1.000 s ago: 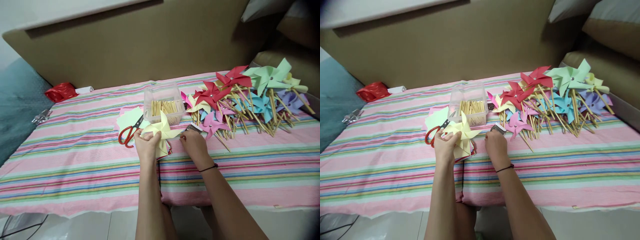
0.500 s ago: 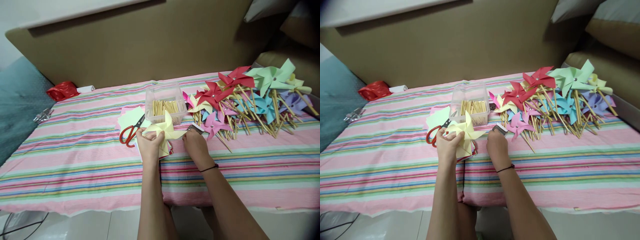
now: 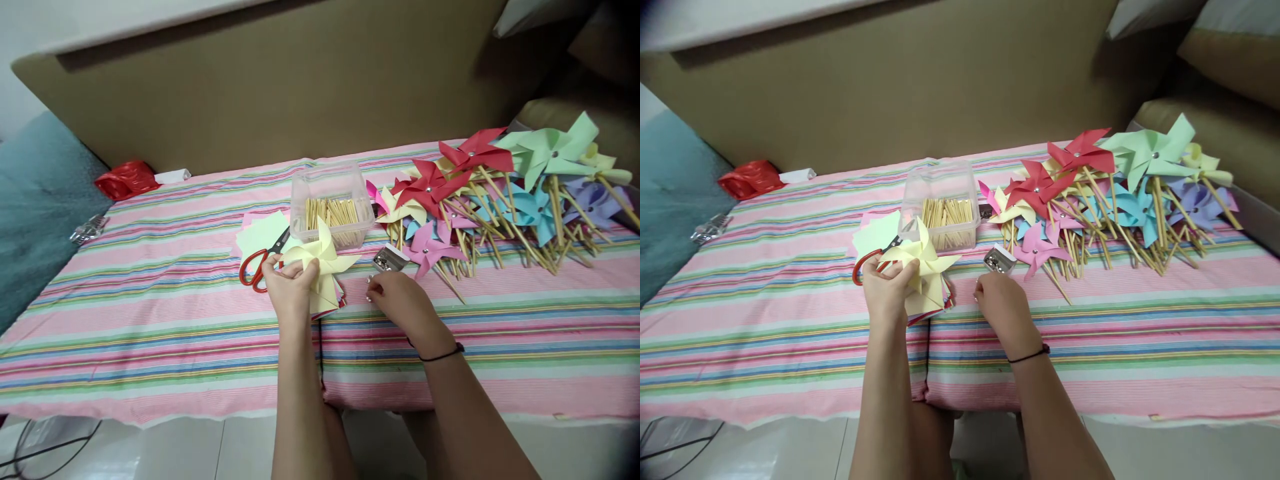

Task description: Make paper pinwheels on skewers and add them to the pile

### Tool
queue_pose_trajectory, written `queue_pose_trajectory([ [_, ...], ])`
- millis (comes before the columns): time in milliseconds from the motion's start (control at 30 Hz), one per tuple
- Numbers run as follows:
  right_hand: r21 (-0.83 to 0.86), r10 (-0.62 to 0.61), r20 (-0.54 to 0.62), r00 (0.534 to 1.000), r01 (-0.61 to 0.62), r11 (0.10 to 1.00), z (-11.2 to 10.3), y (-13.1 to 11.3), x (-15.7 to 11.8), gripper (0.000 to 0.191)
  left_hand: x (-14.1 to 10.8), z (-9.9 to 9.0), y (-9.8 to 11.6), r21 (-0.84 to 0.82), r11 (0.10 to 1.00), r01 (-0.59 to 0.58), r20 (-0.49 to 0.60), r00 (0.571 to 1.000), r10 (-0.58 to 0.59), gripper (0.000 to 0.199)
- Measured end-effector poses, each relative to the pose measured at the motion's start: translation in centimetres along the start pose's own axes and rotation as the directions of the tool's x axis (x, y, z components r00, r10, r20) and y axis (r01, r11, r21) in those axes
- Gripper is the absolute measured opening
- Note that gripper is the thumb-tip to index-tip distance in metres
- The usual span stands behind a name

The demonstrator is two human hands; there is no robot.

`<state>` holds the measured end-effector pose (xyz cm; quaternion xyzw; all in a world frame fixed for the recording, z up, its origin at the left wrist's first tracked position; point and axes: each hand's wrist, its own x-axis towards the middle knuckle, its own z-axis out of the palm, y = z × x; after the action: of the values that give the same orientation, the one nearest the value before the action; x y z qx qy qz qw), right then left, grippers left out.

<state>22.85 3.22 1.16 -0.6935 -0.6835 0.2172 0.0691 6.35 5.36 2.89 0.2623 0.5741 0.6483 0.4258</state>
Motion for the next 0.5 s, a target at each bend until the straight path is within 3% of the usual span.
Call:
queue_pose_trajectory([
  [233, 0.131, -0.014, 0.001, 1.0, 0.014, 0.991, 0.1, 1.6, 0.3, 0.019, 0.1, 0.0, -0.1, 0.0, 1.0, 0.007, -0.01, 1.0, -0.007, 0.065],
  [367, 0.107, -0.025, 0.046, 0.999, 0.02, 0.994, 0.4, 0.9, 0.2, 0.015, 0.0, 0.1, -0.1, 0.008, 1.0, 0.004, 0.004, 1.0, -0.004, 0.065],
  [500, 0.076, -0.033, 0.003, 0.999, 0.032, 0.997, 0.4, 0.1, 0.3, 0.016, 0.0, 0.2, 0.0, 0.018, 1.0, 0.006, -0.006, 1.0, -0.006, 0.064],
])
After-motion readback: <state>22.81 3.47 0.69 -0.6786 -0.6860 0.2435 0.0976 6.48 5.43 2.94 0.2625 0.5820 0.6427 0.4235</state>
